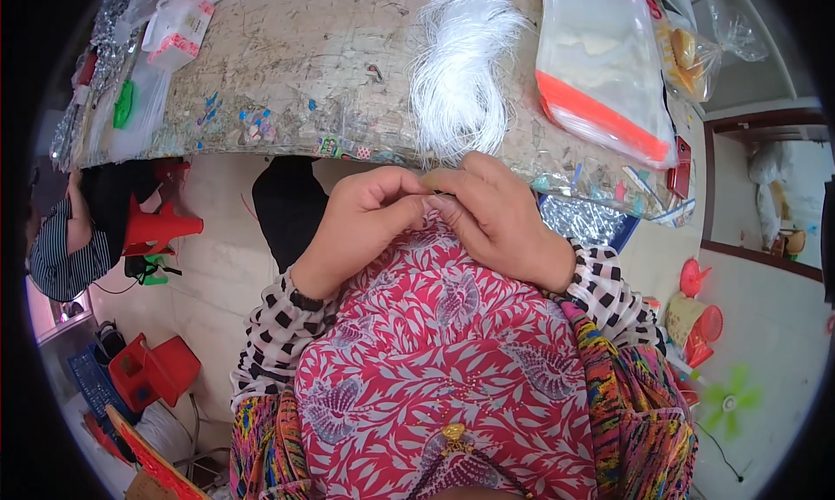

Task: Packaging and sorting silver decorative chains into clear plastic bags at a workshop table.

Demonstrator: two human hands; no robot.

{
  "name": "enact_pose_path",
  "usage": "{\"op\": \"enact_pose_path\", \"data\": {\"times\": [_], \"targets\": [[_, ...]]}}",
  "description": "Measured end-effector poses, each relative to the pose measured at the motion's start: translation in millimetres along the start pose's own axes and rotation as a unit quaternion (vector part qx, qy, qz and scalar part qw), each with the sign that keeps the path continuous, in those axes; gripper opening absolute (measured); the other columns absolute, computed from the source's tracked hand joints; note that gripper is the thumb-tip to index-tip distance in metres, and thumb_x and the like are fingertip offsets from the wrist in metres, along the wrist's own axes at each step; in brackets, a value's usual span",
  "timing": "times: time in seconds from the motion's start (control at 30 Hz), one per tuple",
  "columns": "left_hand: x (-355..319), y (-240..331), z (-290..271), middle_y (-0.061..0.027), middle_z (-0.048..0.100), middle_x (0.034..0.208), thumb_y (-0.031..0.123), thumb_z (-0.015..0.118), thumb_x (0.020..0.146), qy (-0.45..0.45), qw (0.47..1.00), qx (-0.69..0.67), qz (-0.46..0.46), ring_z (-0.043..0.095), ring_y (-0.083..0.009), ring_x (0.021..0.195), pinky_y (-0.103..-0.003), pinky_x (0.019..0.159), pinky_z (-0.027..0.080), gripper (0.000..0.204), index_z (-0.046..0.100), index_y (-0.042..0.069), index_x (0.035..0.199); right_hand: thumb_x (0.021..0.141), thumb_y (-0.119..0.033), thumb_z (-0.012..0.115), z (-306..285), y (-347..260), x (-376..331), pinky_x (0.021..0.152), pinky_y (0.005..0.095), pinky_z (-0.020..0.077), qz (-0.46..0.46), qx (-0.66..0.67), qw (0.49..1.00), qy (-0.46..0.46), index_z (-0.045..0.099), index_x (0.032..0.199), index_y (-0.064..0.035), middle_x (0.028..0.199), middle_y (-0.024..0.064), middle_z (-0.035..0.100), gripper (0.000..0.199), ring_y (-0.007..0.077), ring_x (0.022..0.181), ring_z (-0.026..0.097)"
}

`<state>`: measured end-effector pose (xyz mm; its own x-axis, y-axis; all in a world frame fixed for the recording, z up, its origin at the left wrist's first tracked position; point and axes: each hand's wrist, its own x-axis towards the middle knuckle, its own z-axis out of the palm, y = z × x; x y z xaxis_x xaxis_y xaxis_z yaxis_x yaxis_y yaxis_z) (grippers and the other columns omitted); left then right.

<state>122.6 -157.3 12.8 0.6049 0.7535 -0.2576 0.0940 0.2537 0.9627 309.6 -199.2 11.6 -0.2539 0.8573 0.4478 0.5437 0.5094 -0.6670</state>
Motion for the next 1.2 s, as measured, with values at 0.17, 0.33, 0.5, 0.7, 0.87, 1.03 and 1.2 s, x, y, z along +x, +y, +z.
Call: {"op": "enact_pose_path", "data": {"times": [0.17, 0.33, 0.5, 0.7, 0.87, 1.03, 1.2], "targets": [[3, 1, 0, -0.0004, 0.060, 0.077, 0.003, 0.056, 0.085, 0.019, 0.998, -0.049, -0.018, 0.055, -0.0056, 0.068, -0.019, 0.062, 0.044, 0.006, 0.061, 0.000, 0.086, 0.074, -0.002, 0.065, -5, 9, -4, 0.055, 0.0348, 0.0391, -0.023, -0.009, 1.000, -0.011, 0.062, 0.095, -0.0048, 0.071, 0.0102, 0.046, 0.021, 0.0256, 0.064, 0.049], [-14, 20, -14, -0.0008, 0.060, 0.076, 0.002, 0.057, 0.084, 0.015, 0.998, -0.050, -0.026, 0.055, -0.0067, 0.070, -0.020, 0.066, 0.044, 0.005, 0.060, 0.000, 0.086, 0.072, -0.001, 0.066, -2, -13, 7, 0.056, 0.0346, 0.0389, -0.032, -0.049, 0.998, -0.007, 0.062, 0.093, -0.0048, 0.072, 0.0094, 0.047, 0.022, 0.0253, 0.065, 0.049], [-28, 25, -27, -0.0004, 0.060, 0.076, 0.002, 0.057, 0.084, 0.024, 0.998, -0.045, -0.022, 0.055, -0.0062, 0.070, -0.020, 0.066, 0.043, 0.005, 0.061, 0.000, 0.085, 0.071, -0.002, 0.068, -3, -32, 19, 0.053, 0.0346, 0.0369, -0.056, -0.062, 0.996, -0.007, 0.064, 0.092, -0.0056, 0.069, 0.0080, 0.046, 0.022, 0.0239, 0.062, 0.048], [-42, 26, -35, -0.0007, 0.060, 0.075, 0.003, 0.057, 0.084, 0.025, 0.998, -0.058, -0.018, 0.055, -0.0064, 0.069, -0.020, 0.065, 0.044, 0.007, 0.062, -0.001, 0.087, 0.070, -0.005, 0.069, -5, -44, 29, 0.051, 0.0345, 0.0349, -0.054, -0.088, 0.994, -0.040, 0.066, 0.088, -0.0071, 0.065, 0.0068, 0.044, 0.018, 0.0229, 0.059, 0.046], [-41, 24, -44, -0.0017, 0.061, 0.077, 0.001, 0.056, 0.083, 0.033, 0.998, -0.061, -0.002, 0.056, -0.0066, 0.070, -0.020, 0.065, 0.044, 0.008, 0.062, -0.001, 0.087, 0.072, -0.002, 0.065, -7, -40, 50, 0.053, 0.0352, 0.0362, -0.059, -0.075, 0.994, -0.048, 0.063, 0.086, -0.0057, 0.066, 0.0087, 0.044, 0.015, 0.0251, 0.061, 0.047], [-35, 17, -52, -0.0022, 0.061, 0.080, 0.002, 0.056, 0.084, 0.068, 0.995, -0.068, 0.006, 0.056, -0.0071, 0.072, -0.020, 0.067, 0.045, 0.010, 0.062, -0.002, 0.091, 0.076, -0.002, 0.062, -32, -24, 82, 0.055, 0.0321, 0.0365, -0.064, -0.098, 0.993, -0.004, 0.062, 0.085, -0.0041, 0.068, 0.0082, 0.045, 0.009, 0.0230, 0.062, 0.047], [-27, 1, -54, -0.0011, 0.060, 0.080, 0.005, 0.057, 0.086, 0.114, 0.992, -0.059, 0.018, 0.055, -0.0066, 0.071, -0.021, 0.066, 0.045, 0.010, 0.062, -0.001, 0.093, 0.083, -0.003, 0.061, -64, -22, 98, 0.056, 0.0250, 0.0345, 0.042, -0.021, 0.999, 0.005, 0.060, 0.084, -0.0017, 0.070, 0.0031, 0.045, 0.002, 0.0112, 0.063, 0.045]]}}
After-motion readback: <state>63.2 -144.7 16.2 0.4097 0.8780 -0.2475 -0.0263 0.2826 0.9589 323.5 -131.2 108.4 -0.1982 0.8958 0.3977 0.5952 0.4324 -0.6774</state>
